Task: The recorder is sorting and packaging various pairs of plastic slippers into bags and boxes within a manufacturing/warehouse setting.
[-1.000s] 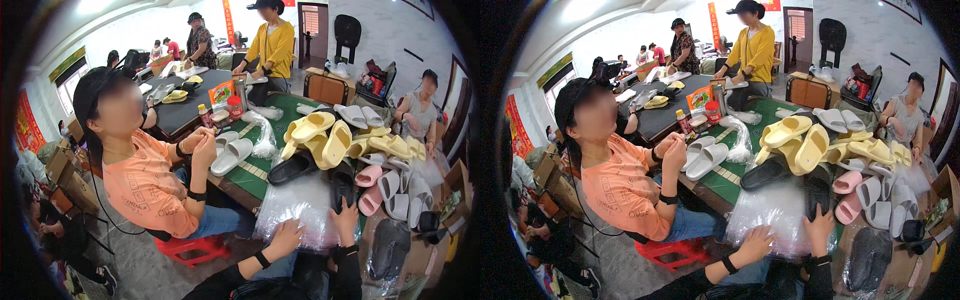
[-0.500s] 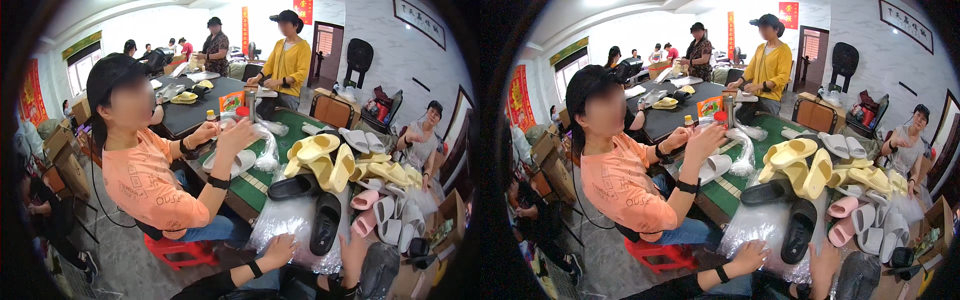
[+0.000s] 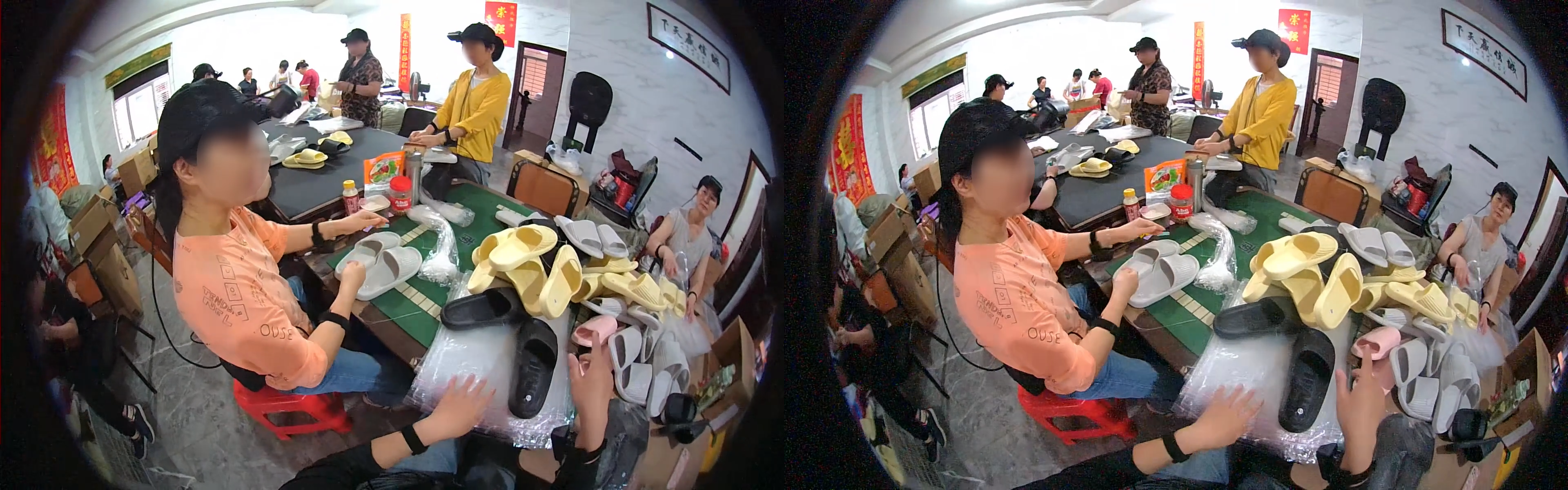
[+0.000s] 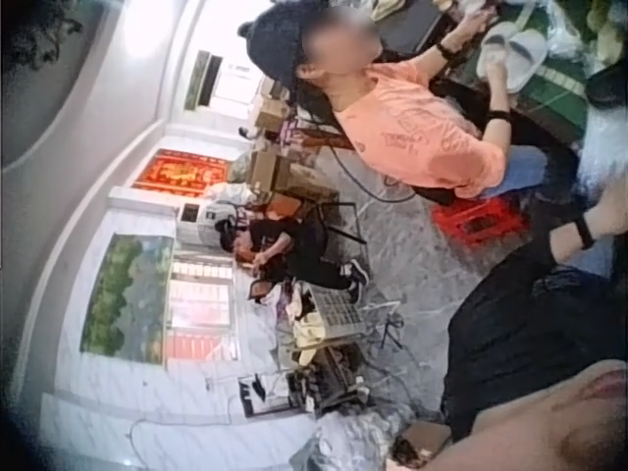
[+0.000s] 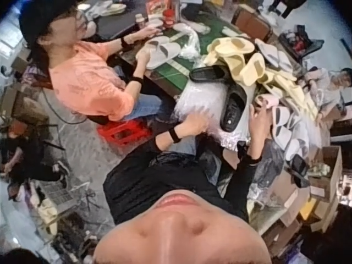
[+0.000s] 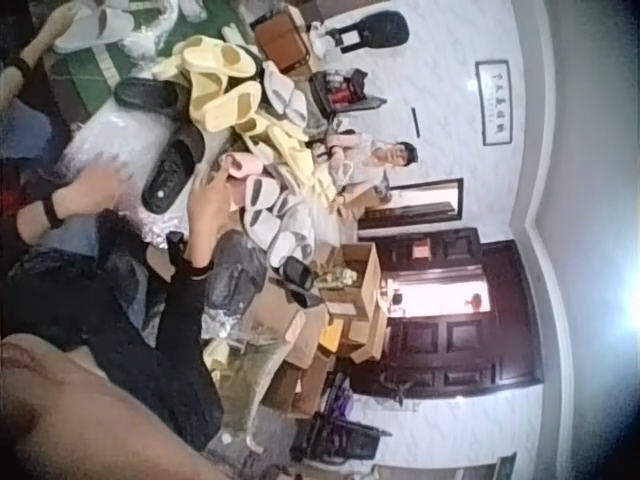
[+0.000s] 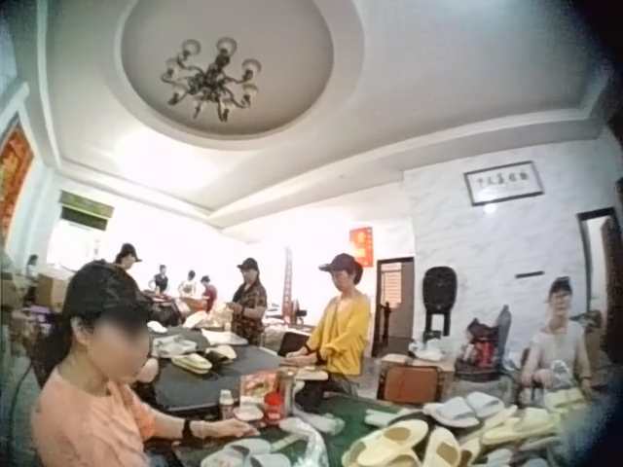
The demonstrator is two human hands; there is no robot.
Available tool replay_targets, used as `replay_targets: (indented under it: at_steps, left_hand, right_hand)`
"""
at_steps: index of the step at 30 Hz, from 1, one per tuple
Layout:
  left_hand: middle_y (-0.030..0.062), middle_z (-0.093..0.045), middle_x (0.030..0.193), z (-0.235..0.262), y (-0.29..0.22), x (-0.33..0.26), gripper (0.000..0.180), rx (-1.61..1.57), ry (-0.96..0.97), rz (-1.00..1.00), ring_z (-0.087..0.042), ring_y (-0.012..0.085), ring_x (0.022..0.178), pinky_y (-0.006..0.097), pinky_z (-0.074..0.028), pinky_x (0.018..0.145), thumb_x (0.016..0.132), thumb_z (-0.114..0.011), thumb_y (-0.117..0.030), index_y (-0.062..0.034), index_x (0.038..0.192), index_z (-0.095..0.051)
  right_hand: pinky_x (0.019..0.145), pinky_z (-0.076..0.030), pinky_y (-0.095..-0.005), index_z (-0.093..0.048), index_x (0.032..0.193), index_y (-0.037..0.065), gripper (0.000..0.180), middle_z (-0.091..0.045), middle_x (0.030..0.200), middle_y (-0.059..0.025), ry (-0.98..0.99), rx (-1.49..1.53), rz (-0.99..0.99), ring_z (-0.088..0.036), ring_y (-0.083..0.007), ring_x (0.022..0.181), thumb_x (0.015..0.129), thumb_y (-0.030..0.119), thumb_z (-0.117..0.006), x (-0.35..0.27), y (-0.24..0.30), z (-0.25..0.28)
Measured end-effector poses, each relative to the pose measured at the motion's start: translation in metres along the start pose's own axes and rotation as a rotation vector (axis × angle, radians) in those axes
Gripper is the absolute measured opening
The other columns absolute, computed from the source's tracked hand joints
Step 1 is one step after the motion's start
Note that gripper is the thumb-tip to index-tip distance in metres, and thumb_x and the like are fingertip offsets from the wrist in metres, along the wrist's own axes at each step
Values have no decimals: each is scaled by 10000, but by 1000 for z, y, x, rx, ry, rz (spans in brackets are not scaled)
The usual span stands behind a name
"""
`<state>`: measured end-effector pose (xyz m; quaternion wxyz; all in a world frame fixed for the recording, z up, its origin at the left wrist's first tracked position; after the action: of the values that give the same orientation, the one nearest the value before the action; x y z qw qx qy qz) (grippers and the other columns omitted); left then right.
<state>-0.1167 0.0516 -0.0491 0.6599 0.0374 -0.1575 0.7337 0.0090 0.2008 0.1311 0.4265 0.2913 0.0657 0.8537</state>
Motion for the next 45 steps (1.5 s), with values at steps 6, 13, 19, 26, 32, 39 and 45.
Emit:
replay_targets:
  at_steps: [6, 13, 19, 26, 32, 39, 45]
  left_hand:
    - [268, -189, 1512, 149, 74, -18, 761, 116, -533, 412, -171, 466, 1388, 642, -109, 1090, 801, -657, -305, -99, 1454, -325]
    - [328, -63, 1507, 174, 143, -114, 814, 135, -888, 886, -61, 500, 1393, 585, -37, 1116, 809, -633, -179, -12, 1475, -196]
    - [358, -81, 1486, 150, 139, -110, 753, 82, -810, 794, -88, 524, 1378, 613, -108, 1100, 804, -623, -171, -22, 1450, -265]
    - [333, -211, 1465, 88, 54, -55, 635, -276, -539, 294, -252, 502, 1331, 606, -220, 1068, 811, -623, -158, -22, 1382, -380]
    - [225, -329, 1455, 39, -46, -10, 606, -340, -208, -191, -328, 441, 1311, 606, -237, 1062, 851, -630, -273, -107, 1394, -417]
    - [198, -435, 1382, 25, -56, -15, 543, -232, -125, -246, -418, 410, 1254, 594, -259, 1051, 866, -622, -343, -174, 1362, -482]
    - [181, -448, 1374, -6, -44, -23, 560, -192, -91, -205, -431, 393, 1238, 562, -312, 1025, 865, -604, -382, -169, 1366, -474]
  right_hand:
    - [783, -495, -341, -245, 1470, 48, 647, -570, 1111, -181, -285, 357, 46, -591, -219, 872, 919, 135, -573, -5, -52, 16]
    - [950, -407, -381, -54, 1505, 56, 674, -565, 1148, -188, -842, 712, 151, -533, -211, 991, 946, 111, -426, -35, 3, 93]
    - [831, -505, -266, 54, 1520, 159, 808, -554, 1129, -119, -606, 926, -92, -539, -159, 969, 932, 4, -480, -15, -6, 62]
    - [805, -495, -306, 177, 1487, 125, 937, -581, 1068, -182, -605, 909, 169, -585, -196, 854, 862, -35, -502, -16, 33, 79]
    - [842, -471, -294, 232, 1462, 90, 938, -614, 1042, -161, -531, 1063, 90, -588, -189, 862, 885, -36, -496, -8, 24, 85]
    - [828, -447, -266, 225, 1465, 76, 940, -617, 1031, -118, -323, 956, 73, -578, -155, 889, 899, -11, -521, 18, 14, 45]
    - [876, -459, -303, 159, 1496, 119, 864, -626, 1029, -135, -240, 949, 73, -609, -197, 944, 915, -42, -460, 14, 32, 27]
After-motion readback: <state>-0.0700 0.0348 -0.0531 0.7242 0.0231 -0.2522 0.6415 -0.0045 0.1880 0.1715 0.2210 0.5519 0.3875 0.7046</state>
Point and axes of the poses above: each hand's wrist, its own x-axis towards the middle knuckle, its own z-axis out of the back of the hand, y = z × x, the point moved 8 cm from there along x, towards the middle knuckle
